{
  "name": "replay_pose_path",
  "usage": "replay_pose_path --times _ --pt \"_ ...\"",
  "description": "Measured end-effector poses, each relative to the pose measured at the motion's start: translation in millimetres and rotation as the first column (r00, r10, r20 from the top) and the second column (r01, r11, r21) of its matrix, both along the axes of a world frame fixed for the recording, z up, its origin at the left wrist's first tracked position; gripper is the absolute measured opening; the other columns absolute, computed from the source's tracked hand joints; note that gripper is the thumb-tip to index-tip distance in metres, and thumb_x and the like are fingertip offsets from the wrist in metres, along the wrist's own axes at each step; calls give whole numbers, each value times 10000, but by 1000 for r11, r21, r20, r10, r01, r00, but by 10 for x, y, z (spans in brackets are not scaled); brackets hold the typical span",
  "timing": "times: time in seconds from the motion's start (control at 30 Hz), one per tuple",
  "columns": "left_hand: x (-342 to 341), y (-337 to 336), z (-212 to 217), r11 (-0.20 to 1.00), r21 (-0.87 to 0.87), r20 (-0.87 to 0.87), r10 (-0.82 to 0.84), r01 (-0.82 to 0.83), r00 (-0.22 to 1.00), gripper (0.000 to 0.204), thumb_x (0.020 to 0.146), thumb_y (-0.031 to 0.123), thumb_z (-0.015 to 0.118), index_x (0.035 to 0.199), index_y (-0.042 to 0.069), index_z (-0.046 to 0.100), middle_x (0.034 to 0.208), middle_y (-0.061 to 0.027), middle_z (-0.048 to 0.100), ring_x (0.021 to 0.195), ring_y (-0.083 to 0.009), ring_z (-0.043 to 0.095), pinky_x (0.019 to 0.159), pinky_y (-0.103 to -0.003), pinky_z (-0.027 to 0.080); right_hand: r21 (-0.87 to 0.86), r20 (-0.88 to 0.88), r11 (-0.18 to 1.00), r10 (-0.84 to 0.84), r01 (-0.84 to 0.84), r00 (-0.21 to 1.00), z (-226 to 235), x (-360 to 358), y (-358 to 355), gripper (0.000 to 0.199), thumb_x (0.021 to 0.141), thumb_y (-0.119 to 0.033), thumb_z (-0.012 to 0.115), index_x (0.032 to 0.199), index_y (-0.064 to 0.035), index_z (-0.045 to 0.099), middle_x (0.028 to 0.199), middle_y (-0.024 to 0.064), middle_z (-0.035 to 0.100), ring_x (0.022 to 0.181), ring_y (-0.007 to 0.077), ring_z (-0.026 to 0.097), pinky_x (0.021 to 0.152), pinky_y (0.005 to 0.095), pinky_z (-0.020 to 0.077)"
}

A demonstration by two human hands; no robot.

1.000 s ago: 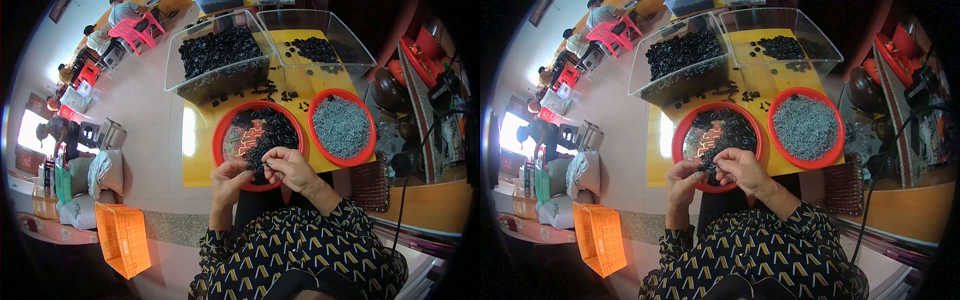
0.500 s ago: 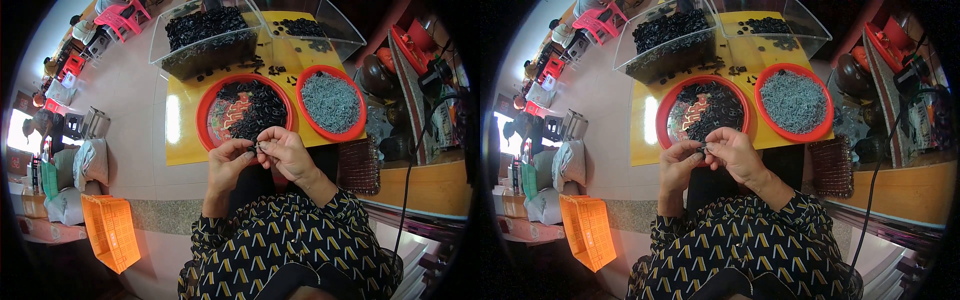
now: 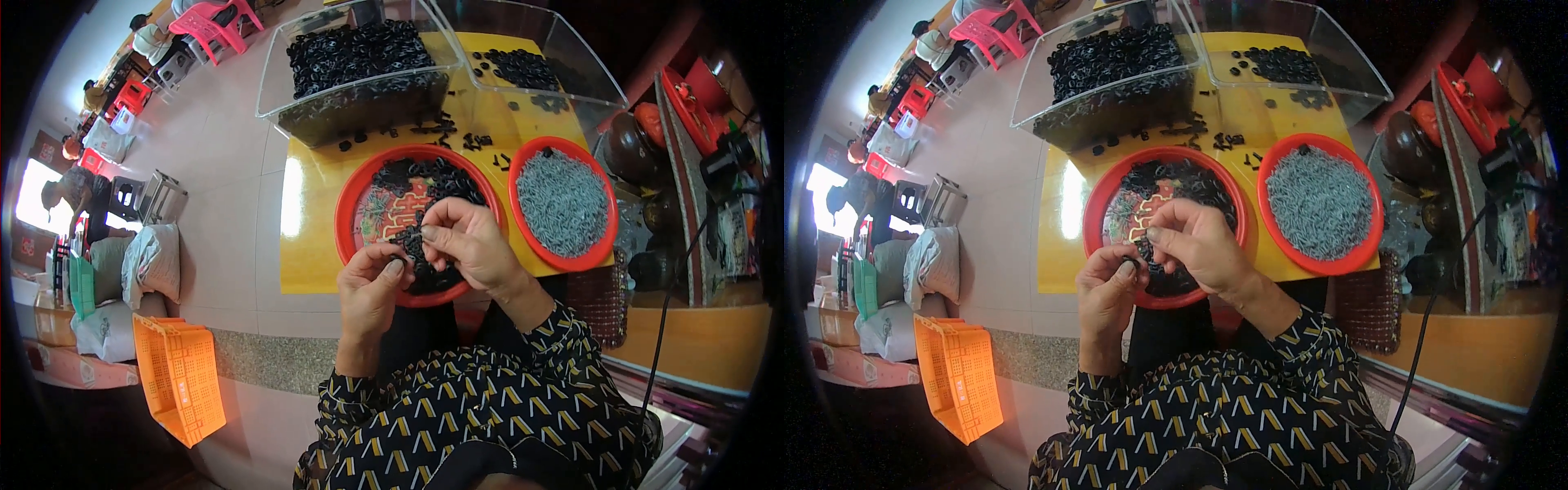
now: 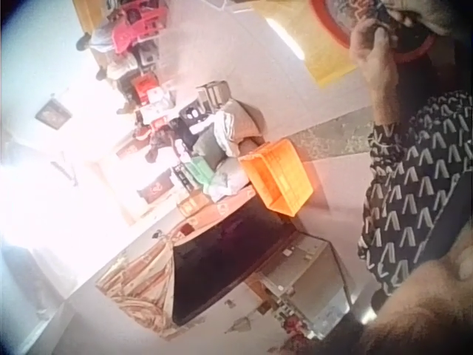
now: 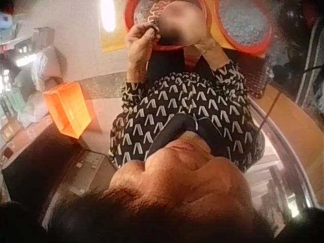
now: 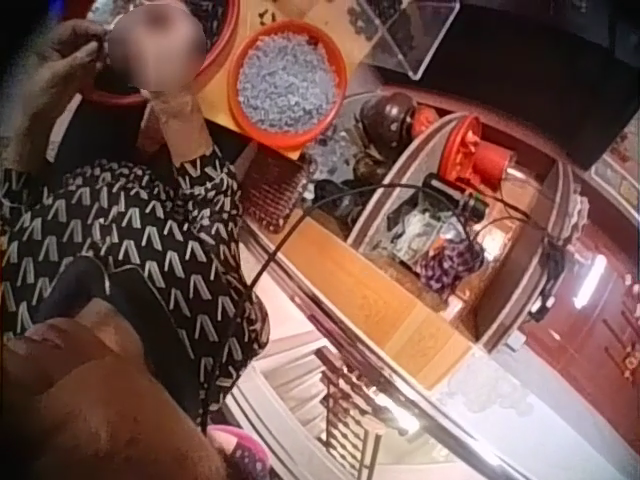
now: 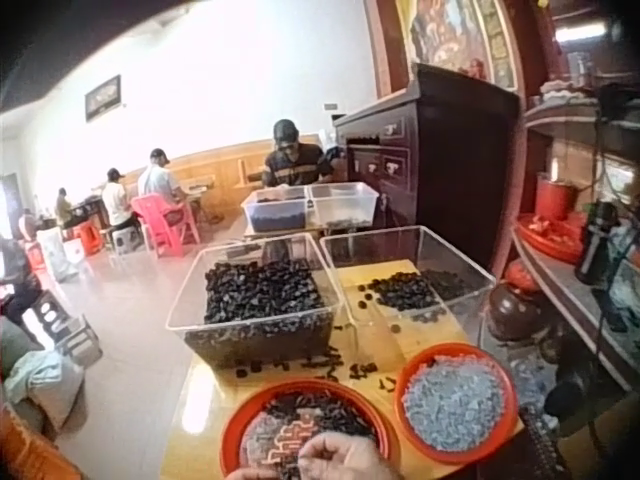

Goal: The person assembles small black plastic components by fitting and pressing the pieces together by hand.

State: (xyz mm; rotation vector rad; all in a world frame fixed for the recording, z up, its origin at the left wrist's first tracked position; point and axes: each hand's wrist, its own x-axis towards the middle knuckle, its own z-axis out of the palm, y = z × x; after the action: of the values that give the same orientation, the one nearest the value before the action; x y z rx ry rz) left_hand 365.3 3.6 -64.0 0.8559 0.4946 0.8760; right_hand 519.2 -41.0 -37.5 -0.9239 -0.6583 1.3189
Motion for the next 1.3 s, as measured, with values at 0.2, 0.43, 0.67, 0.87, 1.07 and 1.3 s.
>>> replay_pose_path --times 0.2,0.43,0.67,0.87,1.07,1.3 --pt "78 142 55 996 -64 12 68 -67 998 202 778 -10 564 976 -3 523 810 -87 579 661 -117 547 596 -204 452 49 388 999 4 -25 922 157 86 328 49 784 -17 547 826 -2 525 696 7 525 565 45 505 471 166 415" --pt "110 192 16 998 -18 -42 65 -66 997 286 766 -20 575 1045 -16 510 817 -79 572 672 -117 546 605 -210 454 -71 269 995 93 -77 959 41 101 328 76 760 -36 570 815 -3 528 670 -8 525 517 34 499 433 155 403" --pt "207 207 28 997 -49 8 58 -58 998 294 759 -43 570 1046 -30 506 817 -83 573 689 -125 543 630 -218 455 -155 249 982 141 -104 958 44 202 291 56 763 -57 551 776 -7 530 637 -18 516 526 34 492 443 170 388" --pt "220 184 22 998 -39 -3 43 -43 999 298 756 -54 568 1046 -35 505 823 -83 579 698 -119 545 637 -219 459 -131 262 989 101 -68 960 42 199 276 48 759 -43 548 775 -1 532 668 -8 525 541 36 496 462 175 398" --pt "228 170 10 999 -15 -20 34 -35 999 298 755 -47 574 1045 -33 506 844 -71 577 720 -109 550 653 -211 465 -111 300 992 98 -68 949 38 198 264 43 759 -32 545 771 6 528 681 -3 527 579 40 502 493 180 407" --pt "214 162 3 999 -19 -36 32 -33 999 296 757 -48 572 1045 -32 506 858 -68 575 743 -110 554 679 -221 474 -109 339 993 84 -50 937 6 193 263 41 747 -17 540 771 12 526 678 3 532 592 46 507 505 189 416"
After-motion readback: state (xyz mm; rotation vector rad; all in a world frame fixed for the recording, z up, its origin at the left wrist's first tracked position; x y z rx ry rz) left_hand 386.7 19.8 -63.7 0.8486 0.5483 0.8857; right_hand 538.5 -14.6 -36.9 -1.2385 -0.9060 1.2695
